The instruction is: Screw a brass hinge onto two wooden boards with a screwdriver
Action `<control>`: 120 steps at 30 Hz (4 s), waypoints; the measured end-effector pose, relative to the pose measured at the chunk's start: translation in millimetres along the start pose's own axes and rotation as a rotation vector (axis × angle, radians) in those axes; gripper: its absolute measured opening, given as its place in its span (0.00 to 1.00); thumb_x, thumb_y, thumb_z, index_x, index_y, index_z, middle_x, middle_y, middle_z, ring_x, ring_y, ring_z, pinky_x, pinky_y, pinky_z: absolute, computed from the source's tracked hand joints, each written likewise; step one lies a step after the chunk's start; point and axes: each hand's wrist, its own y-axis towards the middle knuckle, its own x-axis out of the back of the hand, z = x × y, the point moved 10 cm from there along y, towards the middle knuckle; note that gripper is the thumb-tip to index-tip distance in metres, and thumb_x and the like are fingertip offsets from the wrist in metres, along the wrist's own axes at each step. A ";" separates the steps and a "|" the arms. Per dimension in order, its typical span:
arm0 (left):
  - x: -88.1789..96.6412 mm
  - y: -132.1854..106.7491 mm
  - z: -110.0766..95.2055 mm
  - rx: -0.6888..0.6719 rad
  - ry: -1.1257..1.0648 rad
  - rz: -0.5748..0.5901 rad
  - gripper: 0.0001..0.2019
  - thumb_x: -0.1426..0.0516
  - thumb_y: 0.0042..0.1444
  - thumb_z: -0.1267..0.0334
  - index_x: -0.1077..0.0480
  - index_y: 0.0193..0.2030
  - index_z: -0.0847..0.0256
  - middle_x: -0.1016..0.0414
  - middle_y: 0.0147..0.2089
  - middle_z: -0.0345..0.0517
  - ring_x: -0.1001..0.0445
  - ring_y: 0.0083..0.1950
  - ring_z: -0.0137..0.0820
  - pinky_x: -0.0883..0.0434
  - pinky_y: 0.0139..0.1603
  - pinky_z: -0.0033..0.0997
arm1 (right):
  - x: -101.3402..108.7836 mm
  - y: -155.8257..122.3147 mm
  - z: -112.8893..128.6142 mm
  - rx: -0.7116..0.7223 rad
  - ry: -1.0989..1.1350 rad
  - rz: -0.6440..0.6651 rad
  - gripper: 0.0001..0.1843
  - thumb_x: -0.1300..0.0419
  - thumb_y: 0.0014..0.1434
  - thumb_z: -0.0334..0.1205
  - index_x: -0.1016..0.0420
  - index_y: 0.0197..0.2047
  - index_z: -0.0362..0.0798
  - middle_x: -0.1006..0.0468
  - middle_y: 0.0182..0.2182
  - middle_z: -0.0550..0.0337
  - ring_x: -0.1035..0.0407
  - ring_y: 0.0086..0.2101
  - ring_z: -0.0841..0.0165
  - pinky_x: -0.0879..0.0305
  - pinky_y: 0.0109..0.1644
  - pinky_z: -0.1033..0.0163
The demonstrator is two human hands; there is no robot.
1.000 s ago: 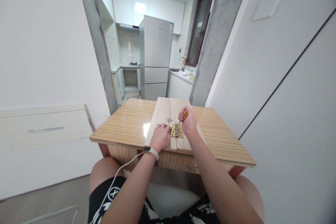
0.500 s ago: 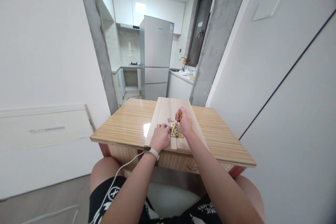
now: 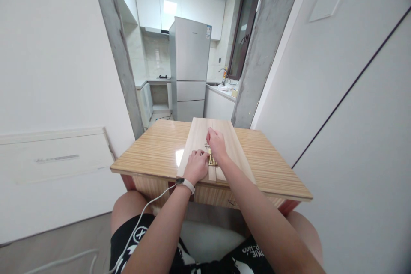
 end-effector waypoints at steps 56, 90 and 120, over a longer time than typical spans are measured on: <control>9.2 2.3 33.5 0.098 -0.449 -0.244 0.21 0.50 0.56 0.80 0.24 0.50 0.59 0.17 0.48 0.50 0.21 0.52 0.38 0.28 0.57 0.37 | 7.8 8.8 5.8 -0.067 0.089 -0.056 0.35 0.43 0.64 0.73 0.50 0.23 0.55 0.47 0.16 0.69 0.51 0.19 0.72 0.54 0.21 0.62; 3.7 -0.8 -6.7 -0.052 -0.145 0.013 0.23 0.37 0.62 0.48 0.25 0.62 0.53 0.24 0.67 0.50 0.30 0.69 0.47 0.35 0.69 0.49 | -10.3 19.8 7.4 -0.100 0.036 0.257 0.36 0.41 0.62 0.74 0.42 0.21 0.54 0.39 0.15 0.66 0.45 0.19 0.72 0.47 0.24 0.63; 7.3 -1.9 -8.8 -0.065 -0.146 0.015 0.18 0.37 0.63 0.51 0.24 0.58 0.51 0.22 0.64 0.49 0.30 0.68 0.47 0.34 0.67 0.47 | 17.6 -9.4 -3.1 -0.060 0.093 -0.137 0.28 0.41 0.63 0.71 0.31 0.34 0.53 0.30 0.27 0.62 0.35 0.30 0.66 0.39 0.33 0.62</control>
